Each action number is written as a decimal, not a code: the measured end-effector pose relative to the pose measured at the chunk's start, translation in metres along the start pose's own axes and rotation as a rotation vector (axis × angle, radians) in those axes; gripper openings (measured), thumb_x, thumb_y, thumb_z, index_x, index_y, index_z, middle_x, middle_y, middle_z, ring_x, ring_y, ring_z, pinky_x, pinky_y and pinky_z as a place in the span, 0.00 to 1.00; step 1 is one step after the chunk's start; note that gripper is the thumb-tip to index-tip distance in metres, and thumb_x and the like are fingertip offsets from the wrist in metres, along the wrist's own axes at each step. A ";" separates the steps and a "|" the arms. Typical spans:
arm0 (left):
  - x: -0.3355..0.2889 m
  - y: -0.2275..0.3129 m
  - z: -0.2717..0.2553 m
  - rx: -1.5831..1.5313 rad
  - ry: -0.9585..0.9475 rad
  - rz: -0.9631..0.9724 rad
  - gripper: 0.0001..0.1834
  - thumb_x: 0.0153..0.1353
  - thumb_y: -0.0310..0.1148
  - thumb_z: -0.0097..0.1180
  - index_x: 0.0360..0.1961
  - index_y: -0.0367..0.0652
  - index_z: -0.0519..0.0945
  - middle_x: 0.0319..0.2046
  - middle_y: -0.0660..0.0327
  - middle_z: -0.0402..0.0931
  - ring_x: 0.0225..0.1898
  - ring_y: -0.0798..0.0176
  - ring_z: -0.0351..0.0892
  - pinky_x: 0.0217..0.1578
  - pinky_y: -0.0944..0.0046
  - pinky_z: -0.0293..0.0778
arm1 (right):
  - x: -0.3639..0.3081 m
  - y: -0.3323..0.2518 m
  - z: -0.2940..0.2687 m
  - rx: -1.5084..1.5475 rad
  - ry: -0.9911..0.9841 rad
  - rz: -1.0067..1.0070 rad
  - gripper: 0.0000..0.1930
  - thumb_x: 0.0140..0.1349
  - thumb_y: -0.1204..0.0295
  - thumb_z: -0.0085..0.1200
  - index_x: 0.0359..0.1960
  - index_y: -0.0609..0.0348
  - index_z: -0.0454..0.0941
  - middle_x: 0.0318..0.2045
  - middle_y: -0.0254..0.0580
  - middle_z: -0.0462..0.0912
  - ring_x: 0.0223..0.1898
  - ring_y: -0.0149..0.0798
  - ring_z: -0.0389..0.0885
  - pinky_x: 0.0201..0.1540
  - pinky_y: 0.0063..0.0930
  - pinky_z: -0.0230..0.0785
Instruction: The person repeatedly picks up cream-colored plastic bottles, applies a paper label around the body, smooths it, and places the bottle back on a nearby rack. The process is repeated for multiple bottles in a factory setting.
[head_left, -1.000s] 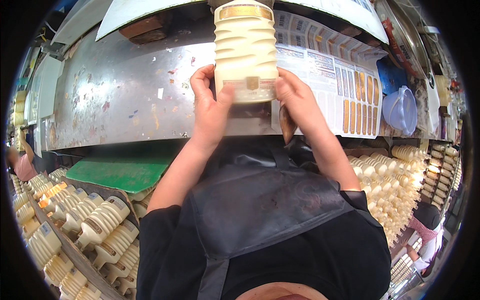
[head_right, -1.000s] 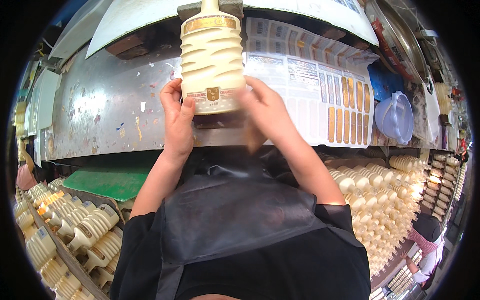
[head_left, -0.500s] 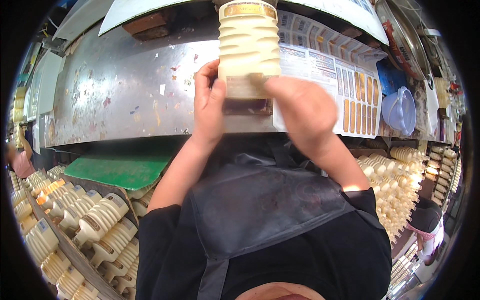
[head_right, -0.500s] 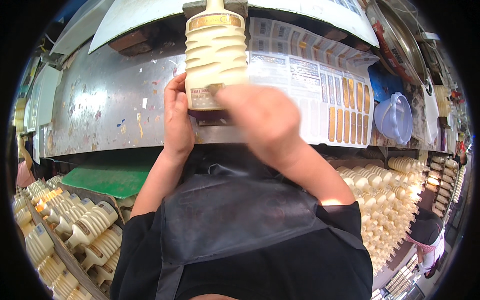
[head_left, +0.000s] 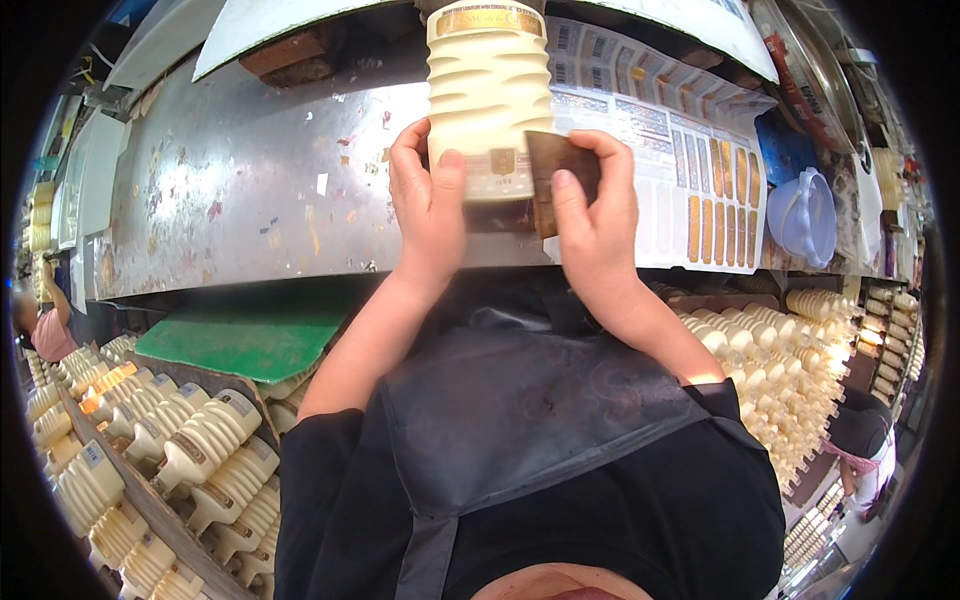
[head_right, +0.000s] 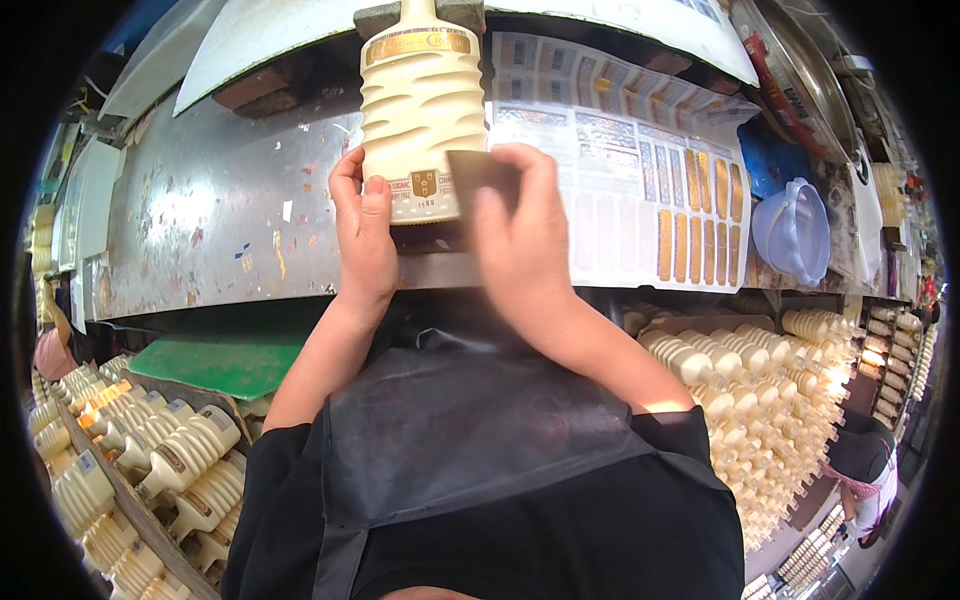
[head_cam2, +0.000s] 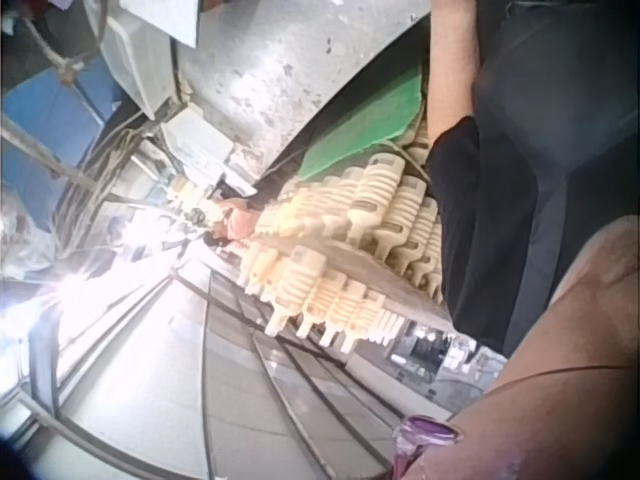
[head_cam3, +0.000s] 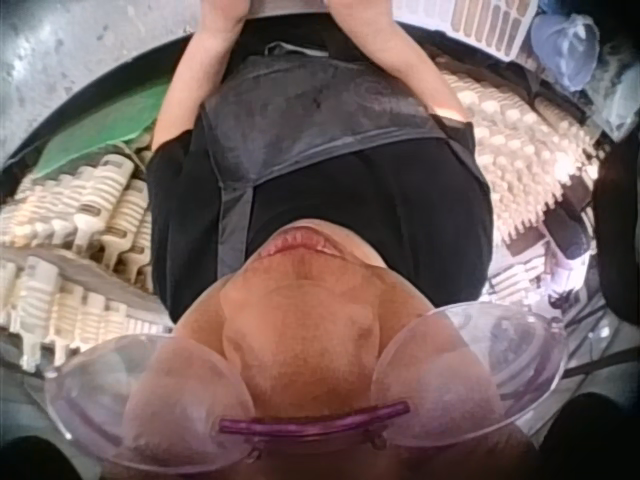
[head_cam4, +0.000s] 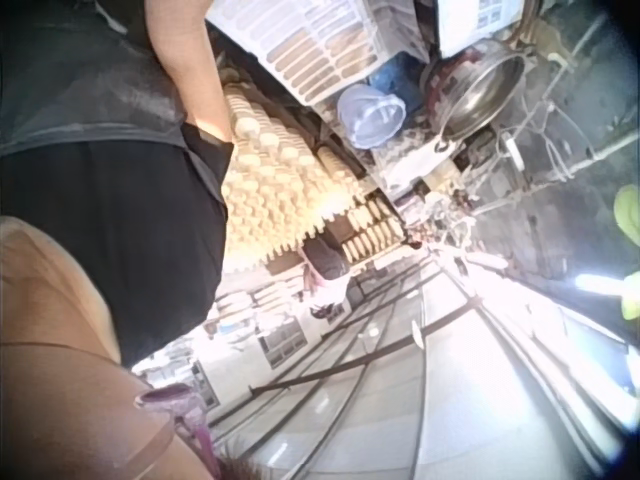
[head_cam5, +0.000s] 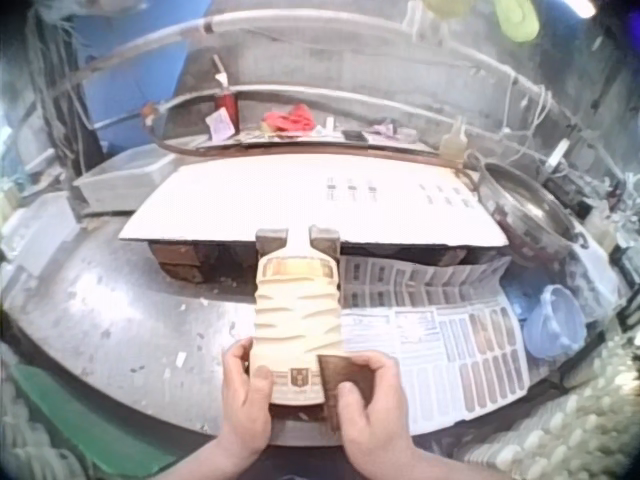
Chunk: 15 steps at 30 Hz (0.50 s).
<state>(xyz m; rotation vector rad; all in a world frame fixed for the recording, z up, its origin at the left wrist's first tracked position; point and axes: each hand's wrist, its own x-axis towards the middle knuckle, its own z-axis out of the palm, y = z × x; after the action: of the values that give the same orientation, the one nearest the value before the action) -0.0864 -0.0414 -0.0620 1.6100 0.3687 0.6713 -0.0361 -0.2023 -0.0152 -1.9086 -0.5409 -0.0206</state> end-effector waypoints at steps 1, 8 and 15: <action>-0.001 -0.002 -0.001 0.012 -0.010 0.001 0.31 0.74 0.46 0.48 0.65 0.29 0.64 0.60 0.45 0.68 0.60 0.54 0.69 0.64 0.55 0.64 | -0.001 0.009 0.000 0.054 0.040 0.034 0.19 0.70 0.79 0.50 0.61 0.65 0.66 0.54 0.45 0.73 0.55 0.37 0.74 0.62 0.31 0.66; -0.002 -0.009 -0.007 -0.046 -0.065 -0.004 0.29 0.77 0.45 0.43 0.65 0.29 0.64 0.61 0.47 0.66 0.63 0.55 0.66 0.67 0.56 0.60 | -0.003 0.036 -0.003 0.242 0.099 0.191 0.20 0.68 0.78 0.52 0.61 0.69 0.65 0.57 0.51 0.72 0.62 0.42 0.70 0.67 0.36 0.62; -0.002 -0.007 -0.016 -0.182 -0.148 -0.095 0.29 0.77 0.45 0.48 0.67 0.30 0.63 0.63 0.49 0.65 0.64 0.58 0.65 0.67 0.57 0.60 | 0.004 0.019 -0.015 0.174 0.024 0.010 0.14 0.68 0.78 0.57 0.55 0.63 0.76 0.49 0.43 0.81 0.52 0.36 0.79 0.59 0.30 0.70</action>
<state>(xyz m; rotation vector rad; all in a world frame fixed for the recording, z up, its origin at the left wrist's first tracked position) -0.0968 -0.0294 -0.0686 1.4494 0.2650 0.4955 -0.0219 -0.2197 -0.0248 -1.7391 -0.5000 0.0096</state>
